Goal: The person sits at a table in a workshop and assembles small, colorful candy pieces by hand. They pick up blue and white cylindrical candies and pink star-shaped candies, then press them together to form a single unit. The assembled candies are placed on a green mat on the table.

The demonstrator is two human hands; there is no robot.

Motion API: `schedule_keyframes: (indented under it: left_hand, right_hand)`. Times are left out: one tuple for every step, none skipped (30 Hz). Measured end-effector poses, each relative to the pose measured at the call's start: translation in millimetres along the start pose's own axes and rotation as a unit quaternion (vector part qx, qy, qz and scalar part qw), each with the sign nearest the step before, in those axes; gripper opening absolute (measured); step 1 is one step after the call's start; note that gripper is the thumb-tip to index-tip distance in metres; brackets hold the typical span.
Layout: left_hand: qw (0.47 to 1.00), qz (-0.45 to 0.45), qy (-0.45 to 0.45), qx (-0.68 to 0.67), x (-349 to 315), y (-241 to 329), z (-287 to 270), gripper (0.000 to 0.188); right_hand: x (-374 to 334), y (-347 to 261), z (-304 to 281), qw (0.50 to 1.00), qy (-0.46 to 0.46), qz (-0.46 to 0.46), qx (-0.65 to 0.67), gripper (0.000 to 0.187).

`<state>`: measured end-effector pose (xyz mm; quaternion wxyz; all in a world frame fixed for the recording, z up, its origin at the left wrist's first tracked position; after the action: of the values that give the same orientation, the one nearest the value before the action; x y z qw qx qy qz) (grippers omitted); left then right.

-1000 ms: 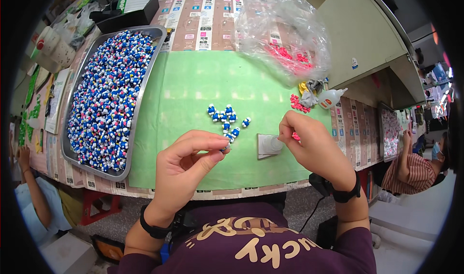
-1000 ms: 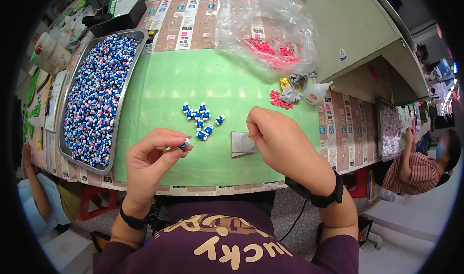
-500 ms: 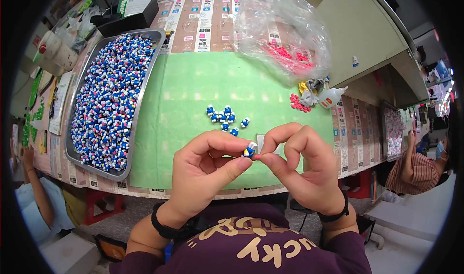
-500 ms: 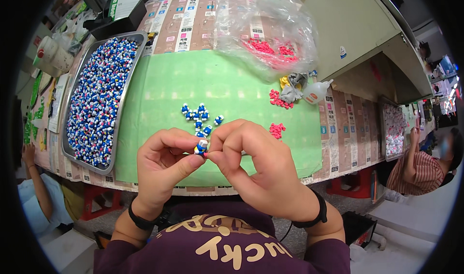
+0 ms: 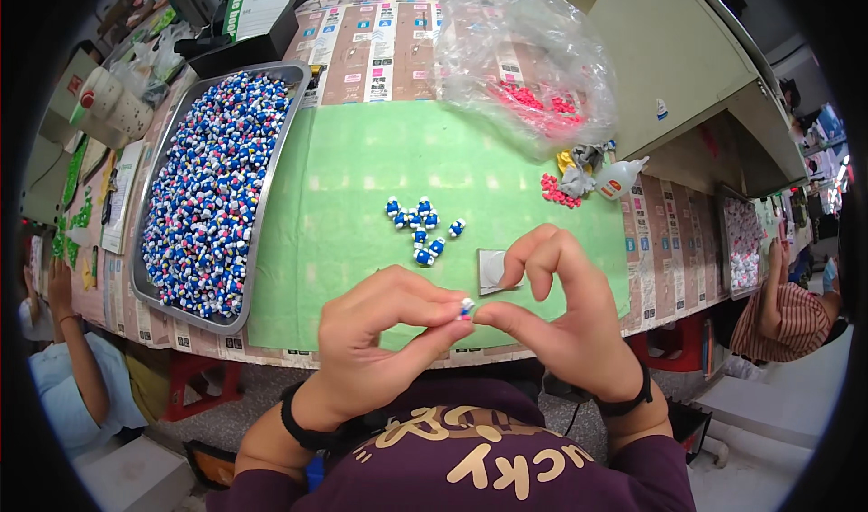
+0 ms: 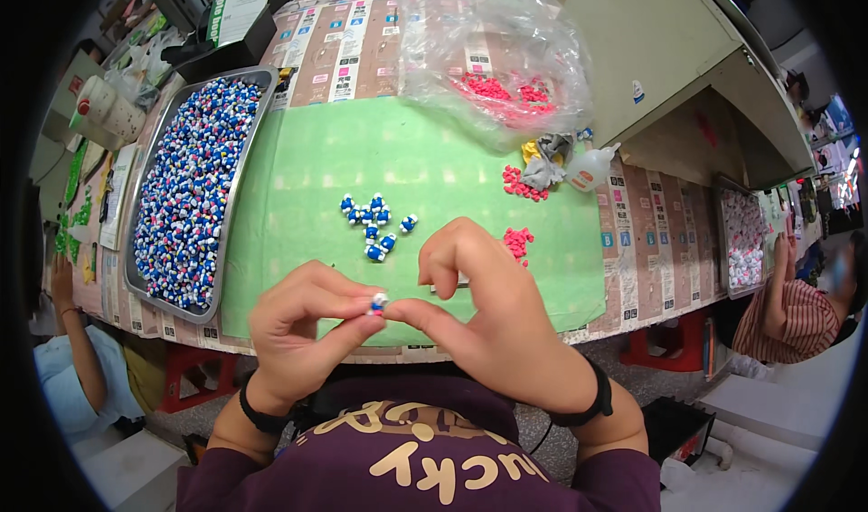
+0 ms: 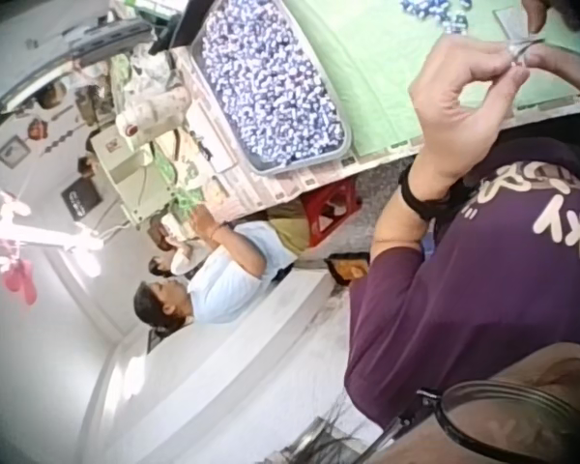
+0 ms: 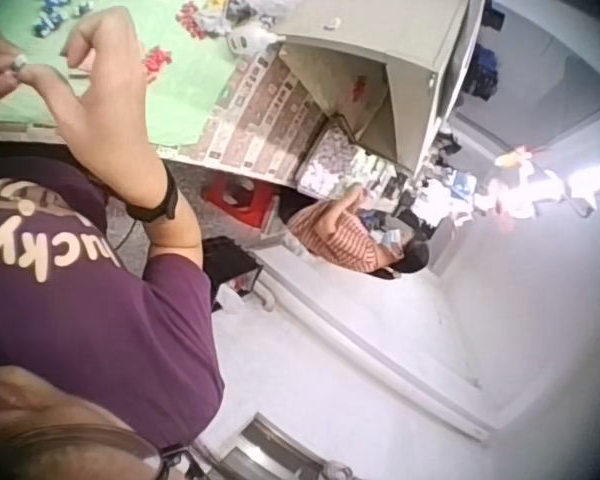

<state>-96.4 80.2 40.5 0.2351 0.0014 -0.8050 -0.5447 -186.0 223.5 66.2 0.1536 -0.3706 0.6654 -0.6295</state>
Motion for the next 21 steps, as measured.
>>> schedule_keyframes:
  left_hand:
    - [0.999,0.007,0.027,0.022,-0.5,-1.1,-10.8,0.020]
    - [0.998,0.013,0.053,0.044,-1.6,-3.5,-23.7,0.018]
    - [0.993,0.003,0.097,0.066,-1.7,-11.5,-44.5,0.018]
    - [0.986,-0.007,0.141,0.090,-3.4,-21.3,-69.0,0.018]
    - [0.978,-0.010,0.174,0.114,-7.2,-29.5,-92.2,0.016]
    - [0.969,-0.014,0.207,0.136,-11.2,-37.1,-114.3,0.015]
    - [0.955,-0.047,0.222,0.191,-15.7,-44.5,-135.7,0.016]
    - [0.938,-0.078,0.235,0.242,-19.0,-51.5,-154.8,0.017]
    - [0.918,-0.109,0.247,0.291,-21.4,-55.3,-165.1,0.018]
    - [0.897,-0.119,0.254,0.341,-19.5,-49.4,-165.3,0.020]
    - [0.874,-0.128,0.260,0.391,-14.9,-39.7,-162.4,0.021]
    - [0.852,-0.134,0.261,0.434,-7.6,-34.3,-155.2,0.022]
    - [0.857,-0.105,0.265,0.429,-4.2,-31.2,-145.1,0.023]
    - [0.882,-0.094,0.210,0.411,2.9,-32.8,-126.5,0.024]
    - [0.905,-0.081,0.152,0.390,10.6,-32.6,-104.6,0.024]
    - [0.922,-0.069,0.096,0.369,15.3,-32.7,-83.5,0.025]
    - [0.938,-0.018,-0.007,0.347,18.7,-32.8,-53.2,0.024]
    - [0.940,0.034,-0.110,0.322,18.3,-32.0,-24.5,0.022]
    - [0.934,0.062,-0.143,0.321,17.0,-32.9,-7.3,0.021]
    - [0.927,0.090,-0.176,0.319,15.0,-34.6,8.8,0.019]
    - [0.917,0.120,-0.211,0.316,13.5,-36.1,21.5,0.017]
  right_hand:
    - [2.3,3.1,-3.4,0.999,0.004,0.016,0.029,0.034]
    - [2.8,4.2,-12.7,1.000,0.027,-0.001,0.010,0.034]
    - [0.7,3.7,-27.7,0.998,0.054,-0.018,-0.013,0.034]
    - [-2.1,3.2,-43.4,0.995,0.081,-0.036,-0.035,0.034]
    - [-3.3,7.2,-58.3,0.992,0.108,-0.026,-0.057,0.032]
    - [-5.1,10.4,-73.0,0.987,0.135,-0.016,-0.081,0.029]
    - [-7.5,17.6,-83.5,0.985,0.136,0.013,-0.105,0.027]
    - [-11.9,25.7,-94.6,0.981,0.139,0.043,-0.132,0.025]
    - [-16.1,34.4,-103.2,0.974,0.141,0.072,-0.160,0.023]
    - [-20.1,43.3,-108.1,0.973,0.134,0.097,-0.164,0.022]
    - [-25.2,52.1,-112.1,0.970,0.127,0.122,-0.168,0.021]
    - [-31.9,58.0,-117.2,0.965,0.126,0.149,-0.176,0.020]
    - [-36.5,64.5,-118.2,0.961,0.112,0.164,-0.194,0.016]
    - [-38.9,70.3,-118.1,0.961,0.103,0.163,-0.200,0.015]
    - [-41.7,75.2,-119.5,0.960,0.095,0.164,-0.206,0.014]
    - [-41.4,77.9,-119.5,0.960,0.086,0.162,-0.211,0.012]
    - [-39.8,79.3,-118.4,0.957,0.069,0.187,-0.213,0.011]
    - [-37.2,79.7,-117.8,0.957,0.069,0.187,-0.209,0.011]
    - [-33.7,81.4,-116.1,0.958,0.067,0.186,-0.206,0.011]
    - [-30.8,83.0,-114.4,0.959,0.065,0.185,-0.203,0.011]
    - [-28.9,84.9,-112.6,0.961,0.052,0.176,-0.205,0.011]
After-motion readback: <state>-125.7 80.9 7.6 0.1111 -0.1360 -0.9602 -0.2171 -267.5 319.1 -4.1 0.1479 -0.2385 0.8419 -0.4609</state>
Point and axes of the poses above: each hand's wrist, its own x-axis towards the middle knuckle, its own z-axis out of the palm, y = z × x, the point moved 7 cm from there along x, towards the middle knuckle, and after that the axes turned 12 degrees about x, right-handed, at the moved point
